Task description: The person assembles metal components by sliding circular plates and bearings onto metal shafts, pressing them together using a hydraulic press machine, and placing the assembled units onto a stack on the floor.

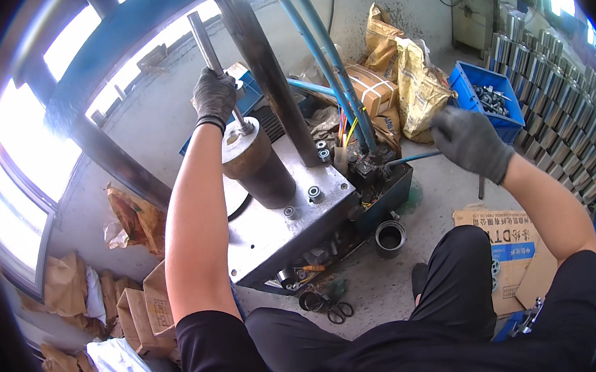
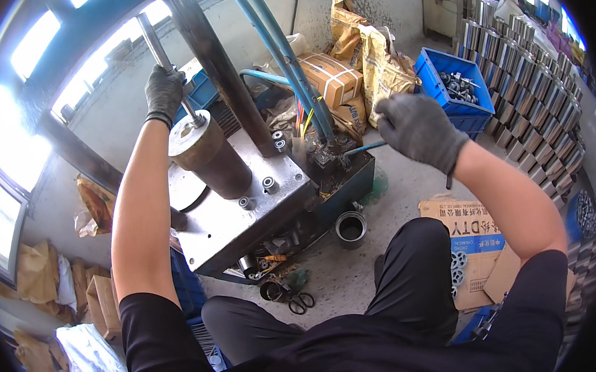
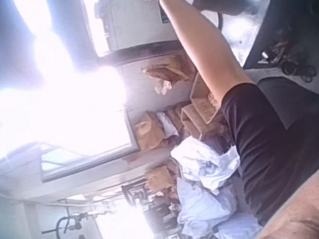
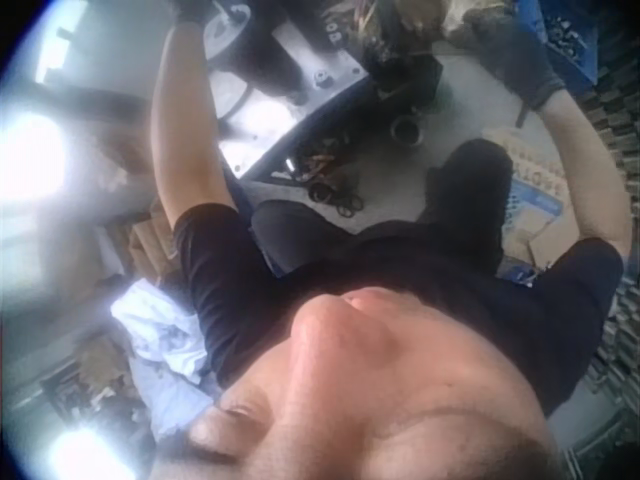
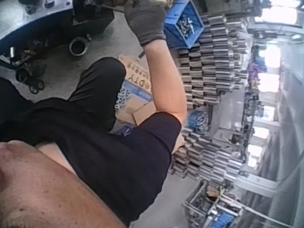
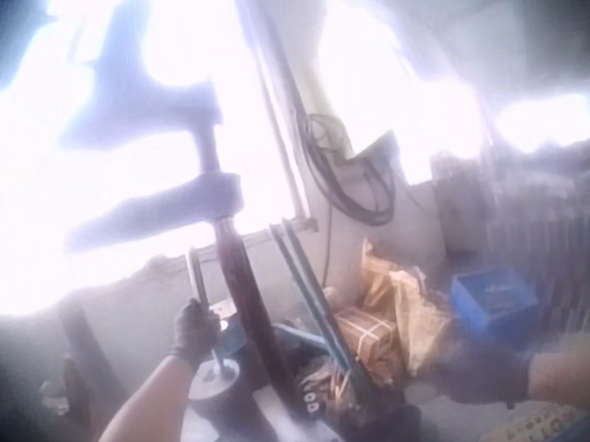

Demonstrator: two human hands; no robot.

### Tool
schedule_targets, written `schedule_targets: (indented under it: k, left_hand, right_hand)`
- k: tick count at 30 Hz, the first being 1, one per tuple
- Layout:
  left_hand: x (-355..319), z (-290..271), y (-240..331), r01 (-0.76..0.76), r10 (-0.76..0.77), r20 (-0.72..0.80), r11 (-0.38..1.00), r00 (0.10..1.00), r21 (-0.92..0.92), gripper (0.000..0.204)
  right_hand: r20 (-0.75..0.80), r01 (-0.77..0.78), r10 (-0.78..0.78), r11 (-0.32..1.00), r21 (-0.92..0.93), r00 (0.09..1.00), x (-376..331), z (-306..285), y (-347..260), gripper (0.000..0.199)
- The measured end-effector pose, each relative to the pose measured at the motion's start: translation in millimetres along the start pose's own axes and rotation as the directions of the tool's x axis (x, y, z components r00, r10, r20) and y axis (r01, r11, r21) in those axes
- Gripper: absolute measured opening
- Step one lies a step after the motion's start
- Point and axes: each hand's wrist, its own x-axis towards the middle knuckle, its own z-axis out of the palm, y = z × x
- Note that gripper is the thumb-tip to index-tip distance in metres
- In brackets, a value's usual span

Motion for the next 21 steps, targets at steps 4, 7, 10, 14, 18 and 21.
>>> schedule_targets:
  k: [4,7,10,14,18,21]
  left_hand:
    - [5.0,-1.0,-19.3,-0.031,0.03,-0.088,0.999,0.996,-0.007,0.028]
    - [-1.1,-5.9,-27.1,0.0,-0.021,-0.114,0.983,0.993,-0.182,0.032]
    - [1.2,-10.1,-35.4,0.002,-0.03,-0.161,0.985,0.986,-0.174,0.035]
    - [-1.2,-7.5,-33.1,0.015,-0.044,-0.148,0.982,0.988,-0.189,0.034]
    - [9.1,-5.1,-41.6,-0.014,-0.014,-0.14,0.98,0.99,-0.197,0.035]
    - [11.3,-4.6,-44.0,-0.026,0.002,-0.124,0.982,0.992,-0.189,0.034]
  right_hand:
    - [0.06,0.003,-0.003,1.0,0.001,0.998,-12.0,0.1,-1.8,0.022]
    - [0.079,0.025,-0.024,1.0,-0.012,0.997,-0.1,0.0,-8.8,0.023]
    - [0.192,0.06,-0.055,0.998,-0.018,0.98,2.6,-2.6,-18.3,0.026]
    - [0.307,0.089,-0.08,0.996,-0.016,0.948,-0.5,-3.3,-18.0,0.027]
    - [0.529,0.14,-0.136,0.99,0.033,0.838,4.1,-9.2,-29.1,0.03]
    - [0.687,0.144,-0.141,0.988,0.052,0.713,-1.2,-7.6,-40.1,0.033]
